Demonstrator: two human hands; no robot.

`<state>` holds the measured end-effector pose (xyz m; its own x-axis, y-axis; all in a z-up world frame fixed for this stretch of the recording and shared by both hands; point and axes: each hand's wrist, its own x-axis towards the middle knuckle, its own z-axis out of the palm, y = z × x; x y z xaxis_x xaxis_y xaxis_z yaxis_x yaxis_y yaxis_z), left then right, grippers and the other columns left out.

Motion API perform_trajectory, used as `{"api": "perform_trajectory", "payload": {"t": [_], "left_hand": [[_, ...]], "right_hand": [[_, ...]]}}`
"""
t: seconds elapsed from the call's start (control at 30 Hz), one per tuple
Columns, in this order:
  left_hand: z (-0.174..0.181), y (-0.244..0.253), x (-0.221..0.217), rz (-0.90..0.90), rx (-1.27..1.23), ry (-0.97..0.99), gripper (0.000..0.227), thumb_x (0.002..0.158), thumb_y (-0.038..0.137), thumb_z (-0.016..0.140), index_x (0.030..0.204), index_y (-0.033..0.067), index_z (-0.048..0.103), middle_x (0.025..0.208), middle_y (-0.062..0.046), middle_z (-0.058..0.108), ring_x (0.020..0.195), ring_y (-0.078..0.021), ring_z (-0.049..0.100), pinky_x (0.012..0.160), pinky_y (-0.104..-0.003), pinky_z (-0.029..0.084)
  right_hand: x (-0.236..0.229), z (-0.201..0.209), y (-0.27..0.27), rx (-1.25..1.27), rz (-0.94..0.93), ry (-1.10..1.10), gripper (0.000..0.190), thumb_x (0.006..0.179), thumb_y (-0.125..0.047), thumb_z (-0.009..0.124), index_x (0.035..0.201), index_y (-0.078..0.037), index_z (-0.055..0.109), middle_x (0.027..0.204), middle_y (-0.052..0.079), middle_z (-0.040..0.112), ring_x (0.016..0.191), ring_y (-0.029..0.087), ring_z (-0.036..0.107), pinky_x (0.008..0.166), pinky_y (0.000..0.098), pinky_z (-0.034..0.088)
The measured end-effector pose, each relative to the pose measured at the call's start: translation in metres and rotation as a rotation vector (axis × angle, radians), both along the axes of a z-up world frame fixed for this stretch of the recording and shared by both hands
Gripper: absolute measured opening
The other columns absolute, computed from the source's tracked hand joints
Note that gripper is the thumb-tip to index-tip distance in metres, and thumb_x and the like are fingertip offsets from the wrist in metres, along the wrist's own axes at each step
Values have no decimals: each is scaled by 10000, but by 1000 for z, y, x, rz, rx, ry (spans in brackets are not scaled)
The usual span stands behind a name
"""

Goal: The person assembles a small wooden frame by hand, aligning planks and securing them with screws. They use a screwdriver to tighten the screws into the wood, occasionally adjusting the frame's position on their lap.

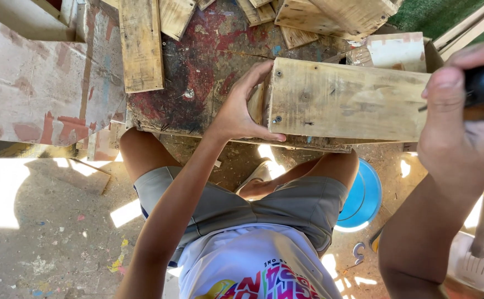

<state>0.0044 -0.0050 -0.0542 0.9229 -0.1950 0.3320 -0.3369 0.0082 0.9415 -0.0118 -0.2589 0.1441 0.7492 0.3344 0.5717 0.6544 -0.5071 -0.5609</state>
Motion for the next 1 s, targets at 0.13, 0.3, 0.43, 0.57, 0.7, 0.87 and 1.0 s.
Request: {"api": "perform_trajectory", "payload": {"t": [0.13,0.3,0.43,0.57,0.7,0.87,1.0], "left_hand": [[-4,-18,6,116,5,-49,1178,590,563,945,1532,197,341,1546,-90,493,1414,-265,534,1212,-559,444],[57,-51,-10,178,93,67,1217,517,598,934,1501,171,359,1510,-117,510,1387,-307,542,1167,-604,425],[108,-83,-21,224,138,56,1168,517,643,880,1452,128,406,1435,-108,542,1338,-266,559,1149,-494,476],[123,-142,-25,350,160,-62,1207,511,668,871,1450,64,413,1388,-147,569,1332,-321,537,1176,-491,437],[132,-183,-21,420,165,-89,1201,571,689,781,1466,8,360,1372,-169,539,1361,-365,527,1169,-515,419],[127,-184,-15,297,200,-100,1237,671,633,844,1566,23,246,1499,-182,488,1444,-346,484,1253,-499,381],[122,-177,-12,242,179,-104,1304,677,576,906,1616,70,156,1564,-163,461,1507,-313,440,1286,-484,357]], "right_hand": [[-1,-14,-23,-120,-73,-59,269,1277,-88,613,1226,165,534,1159,264,487,1080,363,498,989,442,399],[-7,-31,-42,-253,-133,-63,249,1195,-96,727,1231,122,612,1119,237,598,861,267,515,823,392,408],[-11,-37,-41,-264,-188,-217,386,1171,-219,624,1237,160,602,1179,296,577,1130,443,596,1010,493,450],[2,-59,-51,-105,-439,-437,210,1135,-77,555,1084,122,598,1011,223,619,894,364,603,790,450,439],[20,-71,-60,243,-640,-547,448,1144,-352,445,877,1,514,776,122,533,718,250,500,746,399,421],[25,-74,-73,335,-660,-516,392,1113,-316,439,860,-22,503,761,109,528,674,230,525,715,380,457],[29,-75,-72,315,-621,-503,385,1119,-312,437,883,-14,493,771,119,525,688,237,555,728,381,462]]}}
